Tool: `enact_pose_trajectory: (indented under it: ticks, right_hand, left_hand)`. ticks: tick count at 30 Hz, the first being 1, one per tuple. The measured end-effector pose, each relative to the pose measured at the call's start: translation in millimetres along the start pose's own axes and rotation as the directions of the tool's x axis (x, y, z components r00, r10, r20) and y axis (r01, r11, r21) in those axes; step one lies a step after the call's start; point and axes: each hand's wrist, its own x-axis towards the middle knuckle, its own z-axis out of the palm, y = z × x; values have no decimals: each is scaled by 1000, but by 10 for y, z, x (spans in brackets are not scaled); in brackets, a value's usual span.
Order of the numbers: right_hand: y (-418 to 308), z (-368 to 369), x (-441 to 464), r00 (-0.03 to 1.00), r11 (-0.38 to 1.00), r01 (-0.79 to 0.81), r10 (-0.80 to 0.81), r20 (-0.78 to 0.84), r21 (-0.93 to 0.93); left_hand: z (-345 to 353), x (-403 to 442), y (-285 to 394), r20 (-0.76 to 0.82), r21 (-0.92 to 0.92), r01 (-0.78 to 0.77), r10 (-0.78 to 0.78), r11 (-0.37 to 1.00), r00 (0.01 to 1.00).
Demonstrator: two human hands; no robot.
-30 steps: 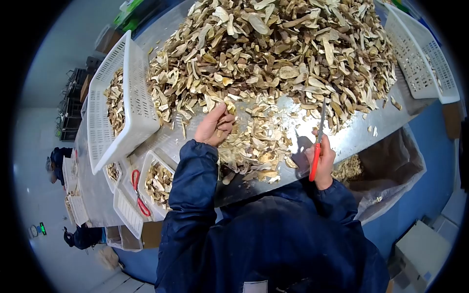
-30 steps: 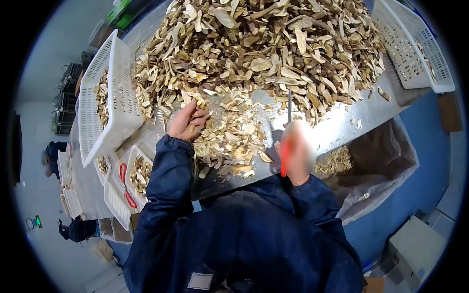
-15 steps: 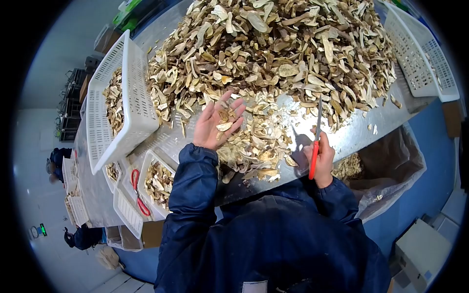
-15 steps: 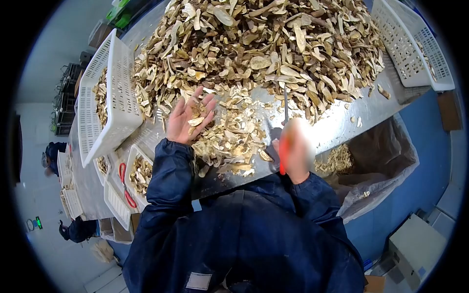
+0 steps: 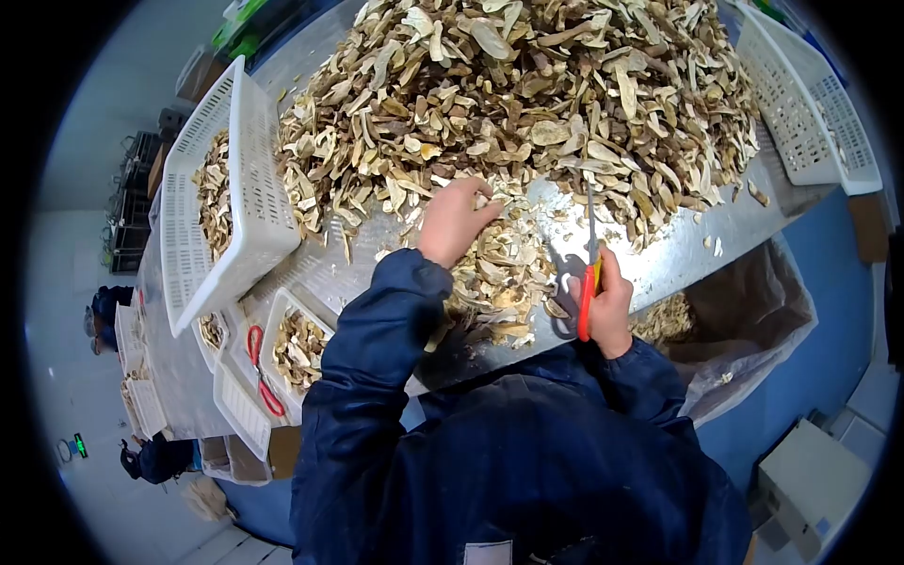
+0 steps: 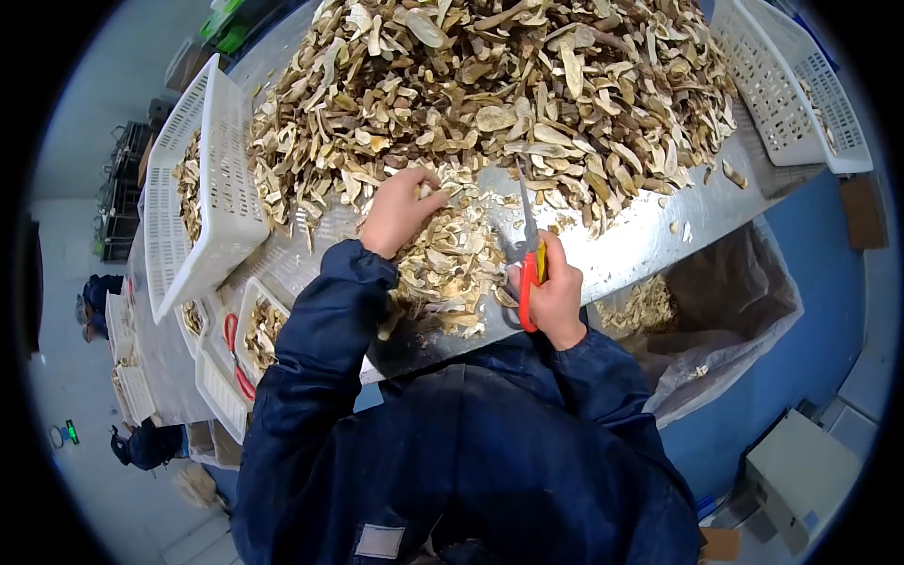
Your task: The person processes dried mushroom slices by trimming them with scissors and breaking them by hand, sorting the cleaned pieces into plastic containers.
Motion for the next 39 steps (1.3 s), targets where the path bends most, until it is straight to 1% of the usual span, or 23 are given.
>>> enact_pose_trajectory:
  ticks: [1, 4, 6, 7, 8, 10, 11, 15, 18, 19, 20, 21, 22, 25, 28, 29, 30, 31, 32, 33, 34, 36, 39]
  right_hand:
    - [-14, 0, -4, 1000, 1000, -9, 9, 12, -14]
    - [-36, -4, 4, 1000, 1000, -15, 15, 17, -20]
    - [-59, -27, 3, 998, 999, -51, 50, 28, 11]
    - [-37, -25, -3, 999, 999, -33, 33, 6, 29]
    - [-7, -13, -3, 1000, 999, -14, 15, -12, 48]
    - [37, 19, -2, 999, 996, 4, -1, -33, 88]
    - [62, 21, -8, 999, 994, 2, 2, -36, 107]
    - [124, 42, -22, 999, 990, -3, 9, -46, 138]
    - [119, 48, -22, 999, 993, 14, -9, -43, 114]
    - [131, 46, -30, 999, 995, 19, -14, -45, 98]
    - [139, 48, -33, 999, 997, 22, -18, -49, 79]
    - [142, 48, -31, 999, 996, 20, -16, -48, 86]
    - [145, 42, -33, 999, 996, 17, -13, -47, 90]
    - [162, 48, -44, 999, 991, -2, 8, -42, 134]
    - [194, 31, -62, 999, 994, -25, 28, -25, 107]
    - [200, 25, -59, 999, 996, -32, 34, -18, 85]
    - [190, 26, -53, 999, 995, -29, 31, -27, 93]
    - [168, 30, -48, 999, 994, -26, 30, -35, 102]
    - [148, 35, -46, 999, 994, -23, 28, -40, 111]
    - [133, 33, -43, 999, 996, -23, 26, -36, 91]
    - [121, 29, -37, 999, 997, -20, 22, -33, 72]
    - [120, 29, -30, 999, 998, -22, 23, -24, 54]
    - [113, 26, -37, 999, 997, -35, 36, -6, 63]
  left_hand:
    - [-2, 7, 86, 25, 24, 63, -64, 998, 998]
    - [54, 31, -32, 74, 29, -25, 23, 999, 997]
    - [-10, 7, -175, 223, -295, 218, -155, 930, 962]
    - [-147, -11, -213, 373, -606, 421, -226, 675, 900]
    - [-294, -42, -255, 529, -769, 574, -224, 281, 819]
    - [-461, -180, -450, 420, -907, 403, -175, -125, 890]
    - [-538, -244, -551, 336, -926, 308, -103, -219, 936]
    - [-835, -394, -834, 203, -978, 178, -286, -112, 936]
    - [-870, -354, -933, 200, -826, 362, -376, 432, 905]
    - [-810, -327, -856, 171, -782, 383, -421, 492, 891]
    - [-739, -306, -878, 131, -626, 417, -439, 659, 889]
    - [-644, -264, -804, -28, -404, 279, -316, 871, 948]
    - [-544, -231, -720, -144, -128, 128, -146, 983, 979]
    - [-415, -190, -585, -67, 222, 117, -105, 968, 992]
    - [-361, -185, -602, -121, 164, 124, -104, 979, 987]
    - [-378, -212, -599, -173, 44, 87, -78, 995, 982]
    - [-423, -241, -626, -83, -406, 191, -244, 894, 966]
    - [-493, -283, -677, 73, -757, 282, -352, 589, 933]
    - [-534, -337, -699, 258, -930, 335, -377, 152, 890]
    - [-572, -405, -514, 192, -978, 162, -279, -128, 941]
    - [-584, -482, -561, 203, -935, 119, -231, -334, 952]
    - [-587, -575, -532, 182, -854, 106, -101, -510, 978]
    - [-544, -676, -348, 168, -888, 105, -104, -447, 980]
